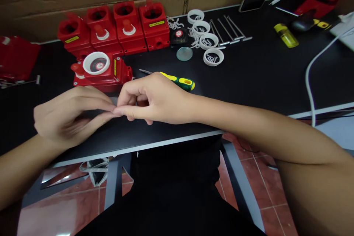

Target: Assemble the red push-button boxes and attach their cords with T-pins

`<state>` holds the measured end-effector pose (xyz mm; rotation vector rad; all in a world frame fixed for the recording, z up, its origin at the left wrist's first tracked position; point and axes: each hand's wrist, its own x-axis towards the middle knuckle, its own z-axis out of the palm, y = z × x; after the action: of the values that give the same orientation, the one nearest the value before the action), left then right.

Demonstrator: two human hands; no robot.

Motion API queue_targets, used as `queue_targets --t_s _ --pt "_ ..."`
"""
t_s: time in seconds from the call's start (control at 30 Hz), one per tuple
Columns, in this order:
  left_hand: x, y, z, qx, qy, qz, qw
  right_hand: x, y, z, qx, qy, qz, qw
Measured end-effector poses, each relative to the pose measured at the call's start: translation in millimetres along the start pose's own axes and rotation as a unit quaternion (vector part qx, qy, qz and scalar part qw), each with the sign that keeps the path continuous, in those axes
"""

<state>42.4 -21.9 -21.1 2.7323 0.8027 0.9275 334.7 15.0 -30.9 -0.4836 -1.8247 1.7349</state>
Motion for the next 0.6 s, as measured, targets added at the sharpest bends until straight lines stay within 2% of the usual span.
queue_targets --t_s 0.1,0.17,0.2,0.23,0.27,0.33,0.4,0.53,0.6 --pt "4 1 -6.0 0.016 0.017 0.011 1.0 0 -5 -11 -0.162 -0.001 -0.067 0.985" --pt "6 -3 -7.2 0.023 0.028 0.027 0.999 0 -19 -26 -0.302 0.024 -0.102 0.948" --pt "8 -5 -7.3 0.03 0.036 0.04 0.998 1 -29 -37 -0.386 0.063 -0.087 0.916" --pt "9 -7 -7.3 0.039 0.045 0.051 0.997 1 -40 -50 -0.47 0.135 -0.062 0.87" --pt "10 -10 -7.2 0.048 0.057 0.066 0.995 1 -50 -65 -0.539 0.224 -0.014 0.812" --pt "12 -13 -7.1 0.064 0.076 0.084 0.992 -1 -68 -99 -0.569 0.329 0.041 0.753" --pt "14 -16 -7.4 0.077 0.09 0.089 0.989 -7 -75 -136 -0.591 0.383 0.118 0.7" --pt "14 -18 -8.2 0.082 0.094 0.105 0.987 -26 -59 -201 -0.6 0.403 0.305 0.62" --pt "13 -19 -8.3 0.084 0.091 0.098 0.987 -37 -47 -224 -0.583 0.377 0.385 0.609"
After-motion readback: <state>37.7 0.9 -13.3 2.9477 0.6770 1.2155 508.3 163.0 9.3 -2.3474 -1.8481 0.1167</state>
